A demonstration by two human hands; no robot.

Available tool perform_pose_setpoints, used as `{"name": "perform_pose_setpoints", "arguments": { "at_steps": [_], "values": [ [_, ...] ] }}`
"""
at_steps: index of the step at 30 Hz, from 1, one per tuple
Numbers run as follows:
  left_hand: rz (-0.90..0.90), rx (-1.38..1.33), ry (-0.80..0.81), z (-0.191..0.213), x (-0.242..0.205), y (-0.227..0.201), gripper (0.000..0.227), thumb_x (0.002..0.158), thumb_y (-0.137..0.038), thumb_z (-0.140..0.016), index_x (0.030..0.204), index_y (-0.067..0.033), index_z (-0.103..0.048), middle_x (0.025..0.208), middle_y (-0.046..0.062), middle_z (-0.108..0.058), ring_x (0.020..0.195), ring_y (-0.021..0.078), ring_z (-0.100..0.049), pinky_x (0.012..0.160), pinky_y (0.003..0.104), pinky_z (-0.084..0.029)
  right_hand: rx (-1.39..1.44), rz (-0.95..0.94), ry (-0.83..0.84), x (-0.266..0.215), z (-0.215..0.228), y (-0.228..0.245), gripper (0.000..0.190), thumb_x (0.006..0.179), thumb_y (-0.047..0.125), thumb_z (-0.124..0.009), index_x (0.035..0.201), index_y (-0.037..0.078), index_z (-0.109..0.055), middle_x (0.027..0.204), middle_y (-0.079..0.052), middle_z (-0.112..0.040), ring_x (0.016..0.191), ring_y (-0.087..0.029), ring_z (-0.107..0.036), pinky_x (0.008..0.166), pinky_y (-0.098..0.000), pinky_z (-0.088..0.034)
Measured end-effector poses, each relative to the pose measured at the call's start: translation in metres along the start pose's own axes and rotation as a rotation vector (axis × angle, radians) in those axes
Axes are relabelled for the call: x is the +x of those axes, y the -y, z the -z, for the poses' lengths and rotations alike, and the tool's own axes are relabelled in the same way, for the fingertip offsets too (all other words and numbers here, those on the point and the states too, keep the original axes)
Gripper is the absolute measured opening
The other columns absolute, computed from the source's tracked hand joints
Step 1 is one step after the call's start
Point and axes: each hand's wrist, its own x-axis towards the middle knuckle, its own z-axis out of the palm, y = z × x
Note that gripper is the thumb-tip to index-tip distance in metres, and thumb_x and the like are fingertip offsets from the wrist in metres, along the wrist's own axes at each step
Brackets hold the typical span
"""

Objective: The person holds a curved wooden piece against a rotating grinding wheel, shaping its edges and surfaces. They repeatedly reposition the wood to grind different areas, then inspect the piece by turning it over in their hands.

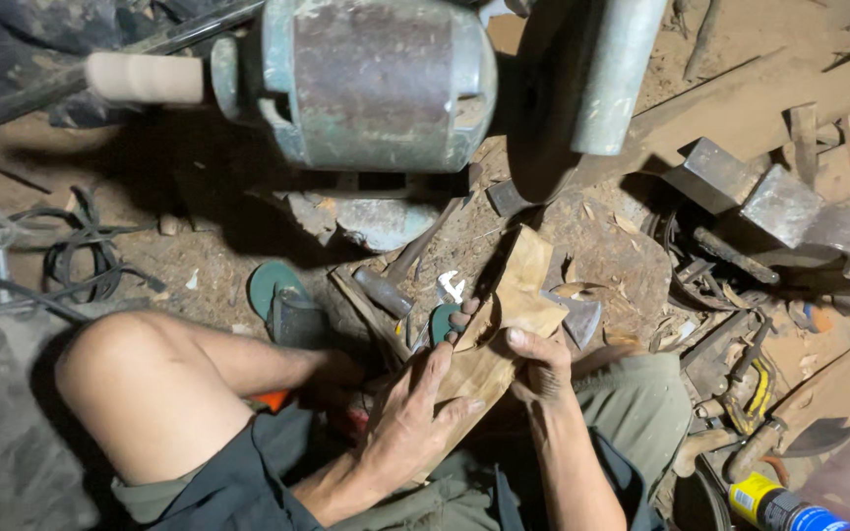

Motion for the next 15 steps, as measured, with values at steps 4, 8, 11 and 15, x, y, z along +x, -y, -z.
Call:
{"name": "perform_pose_setpoints", "arguments": {
  "at_steps": [4,8,11,15],
  "values": [
    [0.063,-0.013,-0.01,0.01,-0.006,-0.003,0.062,0.091,-0.02,-0.075,0.142,0.0011,-0.046,0.128,0.027,-0.063,0.111,0.0457,-0.065,0.089,0.047,-0.055,-0.009,-0.052,0.009,0.003,-0.006,-0.007,0.067,0.074,0.01,-0.079,0.133,-0.011,-0.054,0.116,-0.026,-0.07,0.105,-0.04,-0.071,0.097,-0.0561,-0.057],
    [0.126,0.058,-0.036,0.022,-0.012,-0.005,0.051,0.095,-0.023,-0.073,0.135,0.0,-0.051,0.118,0.027,-0.067,0.1,0.0465,-0.068,0.082,0.05,-0.055,0.048,-0.109,0.119,0.011,-0.013,-0.016,0.066,0.075,0.01,-0.08,0.133,-0.01,-0.055,0.115,-0.025,-0.07,0.105,-0.041,-0.071,0.097,-0.0548,-0.058],
    [0.189,0.052,-0.025,0.03,-0.018,-0.003,0.048,0.098,-0.029,-0.068,0.132,0.0002,-0.052,0.114,0.027,-0.068,0.096,0.0442,-0.07,0.081,0.048,-0.056,0.043,-0.163,0.1,0.016,-0.015,-0.024,0.067,0.073,0.01,-0.081,0.132,-0.009,-0.056,0.114,-0.025,-0.071,0.104,-0.039,-0.071,0.096,-0.0527,-0.058],
    [0.439,-0.065,0.053,0.033,-0.019,0.007,0.057,0.097,-0.041,-0.058,0.137,-0.0001,-0.05,0.122,0.026,-0.068,0.106,0.0405,-0.071,0.089,0.044,-0.057,-0.041,-0.114,0.137,0.024,-0.017,-0.031,0.063,0.076,0.009,-0.081,0.131,-0.01,-0.057,0.112,-0.025,-0.071,0.101,-0.038,-0.072,0.094,-0.0518,-0.059]
  ]
}}
